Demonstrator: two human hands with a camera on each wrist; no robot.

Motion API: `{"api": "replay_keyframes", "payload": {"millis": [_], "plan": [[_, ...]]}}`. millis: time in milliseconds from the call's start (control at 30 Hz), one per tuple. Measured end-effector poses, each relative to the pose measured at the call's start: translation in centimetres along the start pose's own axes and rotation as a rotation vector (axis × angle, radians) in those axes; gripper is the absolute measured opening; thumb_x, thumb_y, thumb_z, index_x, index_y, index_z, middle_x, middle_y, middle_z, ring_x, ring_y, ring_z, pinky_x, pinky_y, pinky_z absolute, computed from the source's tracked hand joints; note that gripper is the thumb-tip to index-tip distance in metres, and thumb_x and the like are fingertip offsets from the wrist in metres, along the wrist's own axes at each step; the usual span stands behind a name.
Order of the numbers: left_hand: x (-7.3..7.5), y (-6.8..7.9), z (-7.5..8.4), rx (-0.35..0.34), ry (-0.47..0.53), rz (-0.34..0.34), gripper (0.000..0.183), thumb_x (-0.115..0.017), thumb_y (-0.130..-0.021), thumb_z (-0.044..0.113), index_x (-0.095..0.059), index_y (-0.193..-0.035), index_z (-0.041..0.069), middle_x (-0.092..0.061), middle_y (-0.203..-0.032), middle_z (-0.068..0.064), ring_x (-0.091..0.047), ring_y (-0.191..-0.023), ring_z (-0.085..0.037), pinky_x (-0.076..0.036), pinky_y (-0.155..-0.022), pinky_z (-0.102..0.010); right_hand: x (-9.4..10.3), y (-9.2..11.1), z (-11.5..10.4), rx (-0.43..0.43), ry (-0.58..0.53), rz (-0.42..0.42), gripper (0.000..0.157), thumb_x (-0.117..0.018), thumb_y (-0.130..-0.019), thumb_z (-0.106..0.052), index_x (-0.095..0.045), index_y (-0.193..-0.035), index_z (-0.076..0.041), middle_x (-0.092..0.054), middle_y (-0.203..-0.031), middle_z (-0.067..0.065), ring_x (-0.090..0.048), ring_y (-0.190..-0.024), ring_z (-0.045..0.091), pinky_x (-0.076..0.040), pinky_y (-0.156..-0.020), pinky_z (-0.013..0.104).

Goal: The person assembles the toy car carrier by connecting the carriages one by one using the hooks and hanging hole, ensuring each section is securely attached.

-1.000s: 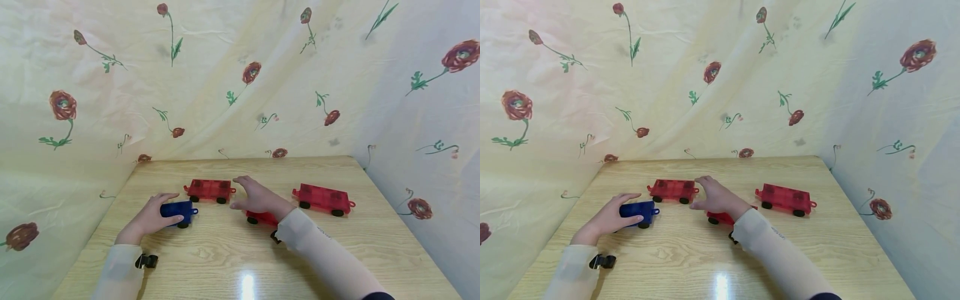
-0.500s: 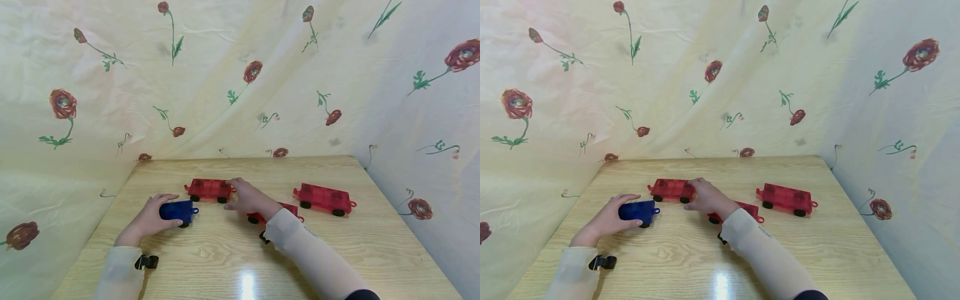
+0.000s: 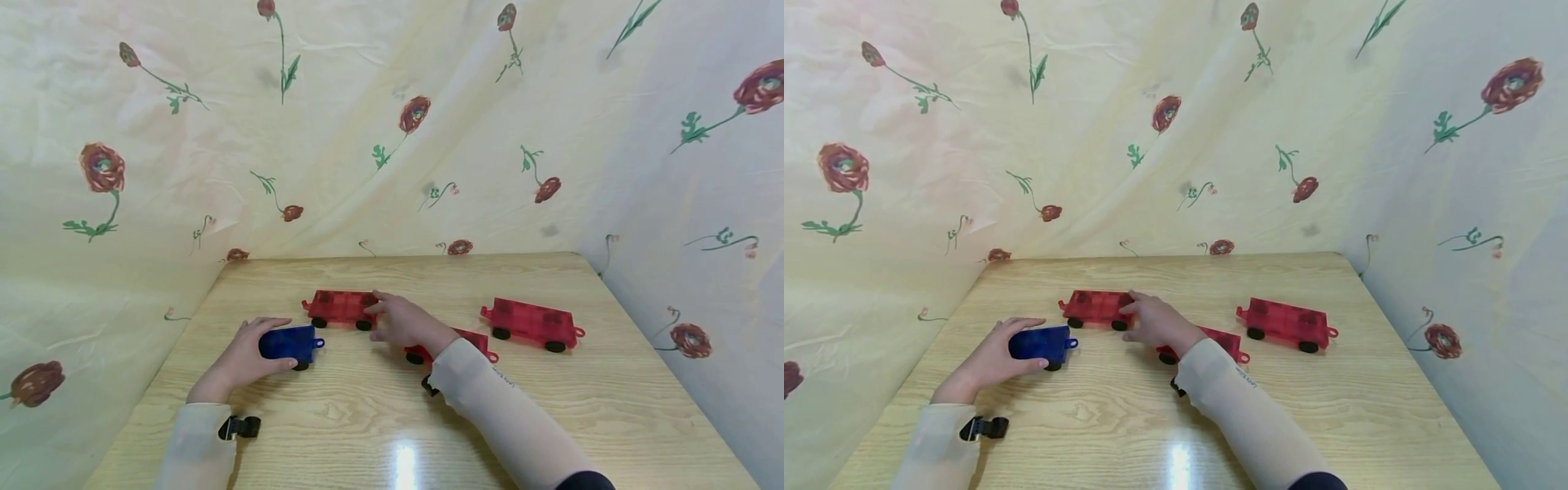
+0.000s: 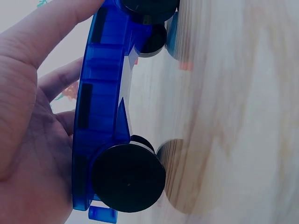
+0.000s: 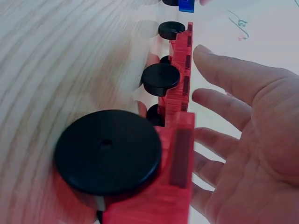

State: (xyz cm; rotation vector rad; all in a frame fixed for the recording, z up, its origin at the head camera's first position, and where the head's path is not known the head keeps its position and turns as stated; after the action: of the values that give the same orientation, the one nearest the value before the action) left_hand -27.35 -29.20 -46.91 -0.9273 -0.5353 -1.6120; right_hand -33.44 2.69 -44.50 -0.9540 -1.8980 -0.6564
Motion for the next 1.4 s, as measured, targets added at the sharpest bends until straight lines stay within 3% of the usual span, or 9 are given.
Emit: {"api": "replay_keyframes", "payload": {"millis": [333, 500, 600, 733, 1000, 1167, 1400], "plan": [[0.0, 0.1, 0.1, -0.008, -0.013, 0.010, 0.090, -0.093, -0.077, 0.049, -0.057, -0.151, 0.014, -0.055, -0.147, -0.015, -0.035, -0.146, -0.053, -0.007, -0.118, -0.076, 0.1, 0.1, 0.5, -0.011, -0.045, 0.067, 0.040, -0.082, -0.094, -0.024, -0.073, -0.133, -0.019, -0.041, -0.162, 0.017, -0.043, -0.146, 0.038, -0.039, -0.118, 0.049], [0.0, 0.2, 0.1, -0.012, -0.017, 0.011, 0.089, -0.094, -0.077, 0.048, -0.057, -0.150, 0.013, -0.056, -0.146, -0.016, -0.039, -0.144, -0.051, -0.006, -0.120, -0.073, 0.3, 0.2, 0.4, -0.031, -0.035, 0.145, 0.025, -0.083, -0.093, -0.022, -0.078, -0.117, -0.018, -0.060, -0.139, 0.009, -0.063, -0.118, 0.028, -0.053, -0.101, 0.043], [0.0, 0.3, 0.1, -0.015, -0.021, 0.008, 0.088, -0.094, -0.076, 0.046, -0.058, -0.150, 0.013, -0.057, -0.145, -0.016, -0.041, -0.143, -0.051, -0.005, -0.121, -0.072, 0.4, 0.3, 0.3, -0.058, -0.024, 0.185, 0.023, -0.087, -0.089, -0.026, -0.078, -0.110, -0.018, -0.063, -0.126, 0.004, -0.064, -0.100, 0.022, -0.056, -0.091, 0.041], [0.1, 0.3, 0.1, -0.011, -0.034, 0.006, 0.088, -0.095, -0.076, 0.045, -0.059, -0.149, 0.014, -0.058, -0.144, -0.016, -0.042, -0.143, -0.051, -0.006, -0.121, -0.072, 0.5, 0.3, 0.4, -0.092, 0.016, 0.206, 0.027, -0.089, -0.087, -0.030, -0.076, -0.107, -0.019, -0.064, -0.121, 0.002, -0.063, -0.094, 0.020, -0.056, -0.087, 0.040], [0.0, 0.1, 0.0, -0.025, -0.052, 0.010, 0.084, -0.095, -0.076, 0.044, -0.062, -0.145, 0.011, -0.060, -0.141, -0.018, -0.048, -0.138, -0.049, -0.007, -0.121, -0.070, 0.6, 0.5, 1.0, -0.128, -0.024, 0.190, 0.044, -0.089, -0.084, -0.025, -0.071, -0.122, -0.013, -0.065, -0.126, 0.004, -0.060, -0.089, 0.021, -0.055, -0.083, 0.039], [0.0, 0.2, -0.4, 0.022, -0.044, 0.011, 0.084, -0.095, -0.075, 0.046, -0.063, -0.145, 0.013, -0.061, -0.139, -0.018, -0.038, -0.141, -0.058, -0.015, -0.116, -0.078, 0.5, 0.6, 1.4, -0.121, -0.024, 0.169, 0.067, -0.087, -0.083, -0.022, -0.062, -0.144, -0.009, -0.062, -0.132, 0.004, -0.061, -0.093, 0.019, -0.056, -0.085, 0.037], [0.2, 0.4, -0.9, 0.060, -0.041, 0.017, 0.087, -0.094, -0.075, 0.049, -0.062, -0.147, 0.013, -0.060, -0.140, -0.019, -0.034, -0.143, -0.059, -0.018, -0.114, -0.078, 0.2, 0.5, 2.0, -0.095, -0.035, 0.130, 0.073, -0.081, -0.084, -0.015, -0.055, -0.152, -0.007, -0.055, -0.138, 0.007, -0.058, -0.089, 0.018, -0.053, -0.074, 0.033]]}}
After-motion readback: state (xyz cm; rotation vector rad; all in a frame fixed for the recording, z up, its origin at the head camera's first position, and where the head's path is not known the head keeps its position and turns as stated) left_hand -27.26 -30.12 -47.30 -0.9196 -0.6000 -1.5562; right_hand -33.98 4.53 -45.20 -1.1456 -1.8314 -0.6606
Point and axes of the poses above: each hand's wrist, its own y-axis away from the middle knuckle, its own x-axis out of the back of the hand, z = x × y, the point moved 4 cm from there along -y, towards the middle knuckle
